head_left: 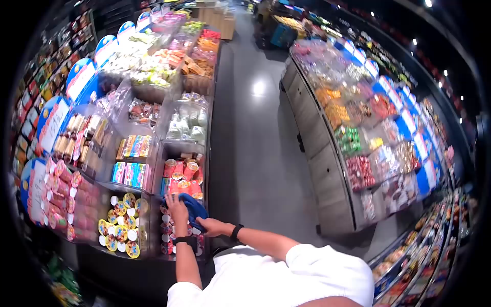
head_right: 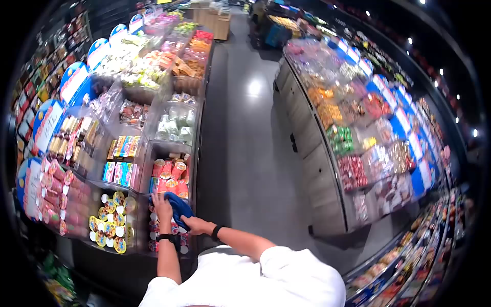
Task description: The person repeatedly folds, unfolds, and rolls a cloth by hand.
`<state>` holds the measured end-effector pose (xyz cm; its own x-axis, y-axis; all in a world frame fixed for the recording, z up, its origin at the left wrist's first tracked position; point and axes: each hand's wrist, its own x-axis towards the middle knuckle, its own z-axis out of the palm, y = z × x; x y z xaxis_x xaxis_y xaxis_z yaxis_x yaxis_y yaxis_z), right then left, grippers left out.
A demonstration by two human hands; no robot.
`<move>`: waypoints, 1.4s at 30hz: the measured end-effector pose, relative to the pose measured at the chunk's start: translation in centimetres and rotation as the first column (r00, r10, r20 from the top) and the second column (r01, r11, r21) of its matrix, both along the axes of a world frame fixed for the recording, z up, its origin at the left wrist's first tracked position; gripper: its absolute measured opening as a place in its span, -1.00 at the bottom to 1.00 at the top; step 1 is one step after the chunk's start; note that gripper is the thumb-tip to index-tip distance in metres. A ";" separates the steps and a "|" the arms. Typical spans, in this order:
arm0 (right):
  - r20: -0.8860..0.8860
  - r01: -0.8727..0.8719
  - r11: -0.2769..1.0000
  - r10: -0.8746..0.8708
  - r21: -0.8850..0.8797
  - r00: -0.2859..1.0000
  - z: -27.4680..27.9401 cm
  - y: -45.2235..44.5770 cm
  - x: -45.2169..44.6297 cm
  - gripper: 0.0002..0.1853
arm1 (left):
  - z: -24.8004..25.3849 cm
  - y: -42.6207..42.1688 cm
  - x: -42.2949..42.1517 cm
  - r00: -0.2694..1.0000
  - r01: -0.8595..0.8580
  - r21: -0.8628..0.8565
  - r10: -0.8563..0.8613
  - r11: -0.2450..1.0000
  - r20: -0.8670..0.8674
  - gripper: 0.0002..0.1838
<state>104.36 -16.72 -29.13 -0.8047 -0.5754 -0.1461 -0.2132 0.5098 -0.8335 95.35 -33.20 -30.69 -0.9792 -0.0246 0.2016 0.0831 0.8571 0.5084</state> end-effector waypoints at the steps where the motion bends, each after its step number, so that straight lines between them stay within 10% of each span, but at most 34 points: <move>1: 0.036 -0.006 1.000 0.006 0.004 0.999 0.6 0.7 1.0 -0.39 | -0.5 0.4 0.7 0.996 0.089 -0.004 -0.089 0.996 0.019 -0.64; 7: 0.000 0.332 0.933 -0.336 0.139 0.942 -0.5 9.5 8.4 -0.26 | 6.6 7.2 9.5 0.989 0.113 0.290 -0.080 0.950 -0.125 -0.62; 13: 0.143 0.643 0.737 -0.674 0.211 0.725 2.2 20.2 20.4 -0.40 | 8.8 18.0 19.4 0.864 0.483 0.371 -0.501 0.793 -0.054 -0.68; 16: 0.090 0.736 0.668 -0.744 0.106 0.662 0.4 24.2 27.9 -0.64 | 8.0 24.7 25.6 0.695 0.698 0.326 -0.713 0.637 -0.094 -0.62; 21: 0.066 0.897 0.415 -0.910 0.151 0.410 -4.8 27.8 39.2 -0.64 | 2.9 32.8 36.3 0.067 0.864 0.434 -0.910 0.257 0.408 -0.43; 25: 0.117 0.963 0.202 -0.976 0.179 0.183 -5.6 29.8 47.5 -0.66 | -1.0 38.4 41.2 -0.162 0.925 0.377 -0.942 -0.041 0.294 -0.35; 31: -0.064 0.998 -0.045 -0.997 0.043 -0.042 -4.9 33.6 54.4 -0.66 | -5.8 49.7 40.9 -0.154 0.985 0.147 -0.848 -0.091 0.507 -0.40; 35: 0.112 0.999 -0.032 -0.993 -0.018 -0.030 -2.5 39.6 55.8 -0.62 | -3.5 57.1 40.8 0.169 0.986 -0.059 -0.889 0.159 0.426 -0.50; 37: -0.021 0.973 -0.119 -0.992 -0.196 -0.126 -1.6 43.2 55.3 -0.60 | -4.8 61.5 39.7 0.181 0.980 -0.179 -0.780 0.090 0.599 -0.54; 42: 0.051 0.948 -0.309 -0.951 -0.073 -0.305 0.9 55.1 55.6 -0.54 | 1.4 70.2 44.2 0.008 0.953 0.208 -0.701 0.222 0.713 -0.69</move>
